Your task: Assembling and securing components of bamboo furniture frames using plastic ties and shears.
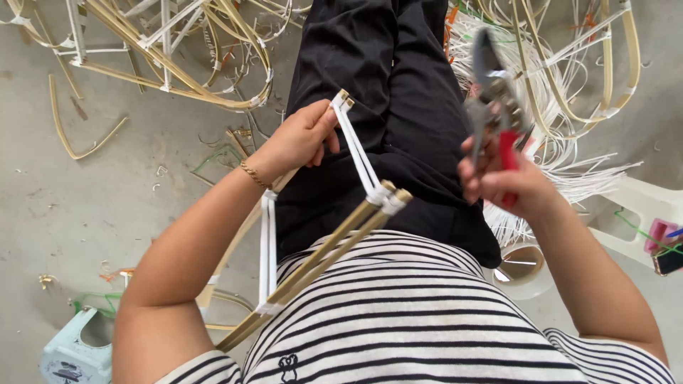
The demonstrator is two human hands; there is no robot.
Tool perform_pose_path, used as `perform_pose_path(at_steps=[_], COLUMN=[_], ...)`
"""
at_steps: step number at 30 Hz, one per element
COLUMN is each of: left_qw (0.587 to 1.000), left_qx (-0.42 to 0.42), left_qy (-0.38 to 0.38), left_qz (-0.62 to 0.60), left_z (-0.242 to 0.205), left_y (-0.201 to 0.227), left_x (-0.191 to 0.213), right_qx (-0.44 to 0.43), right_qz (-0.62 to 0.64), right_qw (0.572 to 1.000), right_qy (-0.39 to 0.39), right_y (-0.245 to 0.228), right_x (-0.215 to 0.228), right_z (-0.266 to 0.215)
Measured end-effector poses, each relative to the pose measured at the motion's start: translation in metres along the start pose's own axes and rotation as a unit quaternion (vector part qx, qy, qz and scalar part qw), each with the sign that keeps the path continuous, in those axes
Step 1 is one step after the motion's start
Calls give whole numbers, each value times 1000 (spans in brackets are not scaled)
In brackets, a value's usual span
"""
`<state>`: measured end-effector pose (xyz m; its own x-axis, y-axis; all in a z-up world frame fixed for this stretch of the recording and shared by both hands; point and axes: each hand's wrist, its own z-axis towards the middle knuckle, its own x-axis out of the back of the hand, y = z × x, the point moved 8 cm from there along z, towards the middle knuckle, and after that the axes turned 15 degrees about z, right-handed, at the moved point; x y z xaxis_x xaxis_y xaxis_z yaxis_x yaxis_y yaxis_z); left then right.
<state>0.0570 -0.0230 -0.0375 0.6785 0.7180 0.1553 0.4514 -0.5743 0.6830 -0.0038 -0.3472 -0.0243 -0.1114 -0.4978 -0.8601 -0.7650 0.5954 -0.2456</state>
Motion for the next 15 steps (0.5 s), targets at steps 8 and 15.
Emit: perform_pose_path(at_steps=[8,15], left_qw=[997,982], left_qx=[-62,-133], left_qy=[-5,-77], left_qz=[-45,-113], left_z=[-21,-32], left_y=[35,45], left_x=[-10,-26], right_qx=[-180,-65], right_qz=[-177,-491], right_qw=[967,867], right_qy=[16,53], right_y=[70,17], right_x=[-15,-50], right_z=[30,19])
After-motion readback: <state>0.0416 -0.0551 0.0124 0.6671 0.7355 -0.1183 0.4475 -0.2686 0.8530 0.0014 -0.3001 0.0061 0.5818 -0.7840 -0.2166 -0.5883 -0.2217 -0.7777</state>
